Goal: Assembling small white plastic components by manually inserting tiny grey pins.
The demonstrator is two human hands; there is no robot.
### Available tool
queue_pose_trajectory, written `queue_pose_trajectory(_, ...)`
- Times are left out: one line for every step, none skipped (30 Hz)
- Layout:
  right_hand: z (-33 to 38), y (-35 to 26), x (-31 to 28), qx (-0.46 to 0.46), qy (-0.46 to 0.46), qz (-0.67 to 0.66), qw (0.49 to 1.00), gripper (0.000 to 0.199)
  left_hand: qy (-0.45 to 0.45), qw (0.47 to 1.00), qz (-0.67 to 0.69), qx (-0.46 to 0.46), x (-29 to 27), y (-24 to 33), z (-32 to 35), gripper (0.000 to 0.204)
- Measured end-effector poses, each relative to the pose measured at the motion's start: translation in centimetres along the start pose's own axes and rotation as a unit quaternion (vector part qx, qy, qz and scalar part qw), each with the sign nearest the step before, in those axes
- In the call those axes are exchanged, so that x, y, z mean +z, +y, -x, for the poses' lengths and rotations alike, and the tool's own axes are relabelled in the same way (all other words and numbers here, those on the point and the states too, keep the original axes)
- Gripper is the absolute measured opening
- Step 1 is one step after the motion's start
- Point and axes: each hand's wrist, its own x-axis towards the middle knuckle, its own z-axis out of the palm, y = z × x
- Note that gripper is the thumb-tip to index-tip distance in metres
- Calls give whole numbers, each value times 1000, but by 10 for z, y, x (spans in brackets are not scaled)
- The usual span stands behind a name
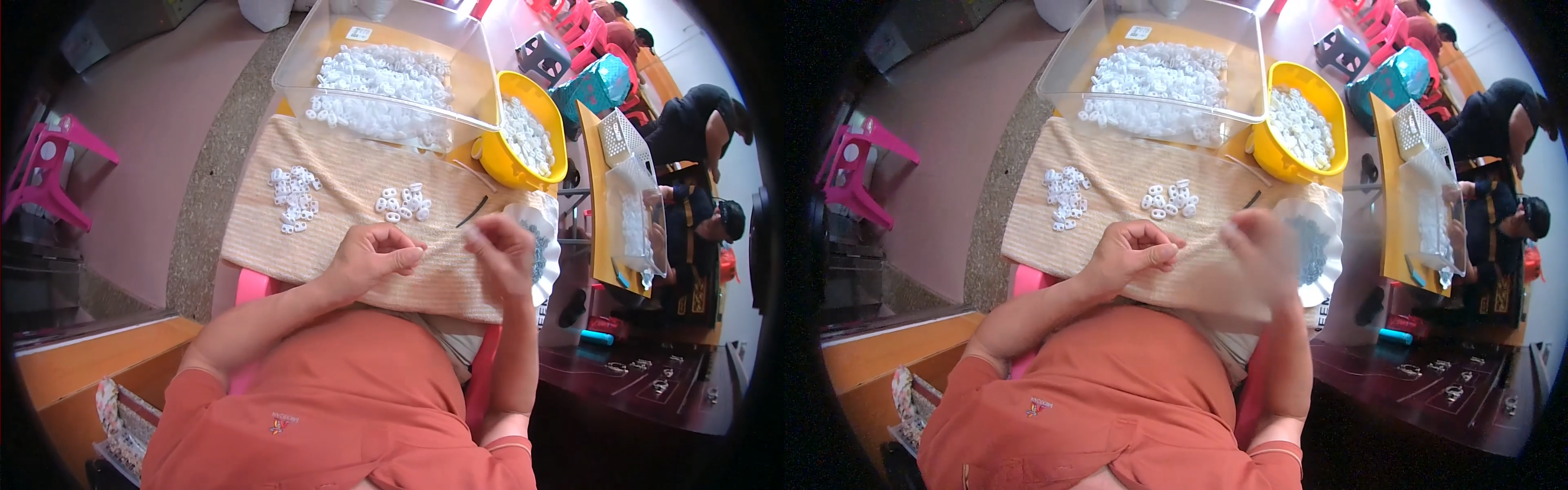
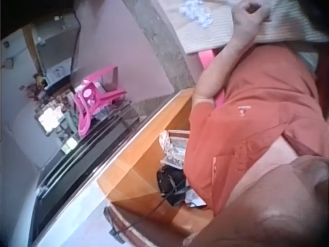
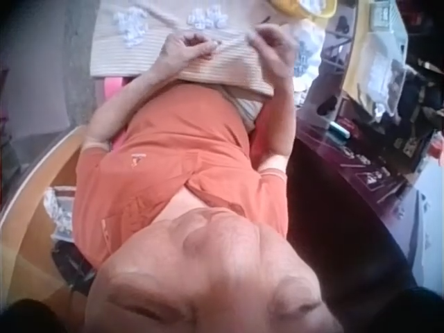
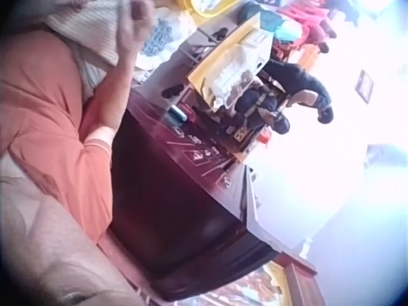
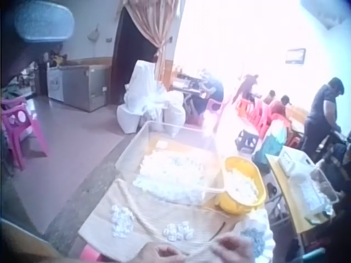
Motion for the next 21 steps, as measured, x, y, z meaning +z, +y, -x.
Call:
queue_pose_trajectory(-10,0,-8,-29,77,24,996,7,0,1000,-1,0,-2,1,0,9)
queue_pose_trajectory(-19,-19,-14,-20,133,-59,989,10,34,993,-88,70,-5,2,-1,9)
queue_pose_trajectory(-33,-12,-27,-61,191,2,980,16,67,973,-175,137,-5,5,-1,9)
queue_pose_trajectory(-42,-6,-34,-86,228,7,970,22,75,971,-172,147,-6,8,0,9)
queue_pose_trajectory(-50,-3,-36,-111,263,11,958,27,77,970,-175,147,-8,13,0,9)
queue_pose_trajectory(-52,-1,-39,-105,266,33,958,35,97,946,-248,185,-10,19,0,9)
queue_pose_trajectory(-50,0,-41,-102,260,55,959,34,115,914,-320,220,-12,26,0,9)
queue_pose_trajectory(-43,-2,-39,-97,251,76,960,34,122,884,-380,244,-17,32,0,10)
queue_pose_trajectory(-38,0,-35,-94,240,88,962,30,128,849,-438,266,-23,37,-1,11)
queue_pose_trajectory(-31,5,-32,-103,218,102,965,28,139,791,-503,319,-31,41,-3,11)
queue_pose_trajectory(-25,10,-31,-113,196,117,967,25,141,790,-507,315,-36,46,-3,11)
queue_pose_trajectory(-19,16,-27,-131,181,104,969,21,158,737,-584,301,-40,52,-1,12)
queue_pose_trajectory(-12,19,-25,-131,179,98,970,21,172,677,-657,284,-44,56,0,13)
queue_pose_trajectory(-7,19,-22,-132,177,92,971,20,177,660,-686,251,-50,58,1,16)
queue_pose_trajectory(-2,20,-22,-134,177,109,969,19,179,657,-690,247,-54,59,2,16)
queue_pose_trajectory(4,26,-25,-127,174,97,972,19,187,625,-723,230,-58,61,3,16)
queue_pose_trajectory(9,29,-25,-118,172,87,974,19,192,591,-753,214,-61,62,4,16)
queue_pose_trajectory(15,27,-25,-105,172,47,978,20,191,588,-756,213,-63,63,4,16)
queue_pose_trajectory(18,30,-26,-109,171,47,978,20,190,581,-764,207,-65,63,3,16)
queue_pose_trajectory(22,32,-28,-112,169,47,978,20,189,573,-771,201,-66,63,2,17)
queue_pose_trajectory(26,33,-29,-83,176,31,980,20,189,570,-774,200,-67,63,2,17)
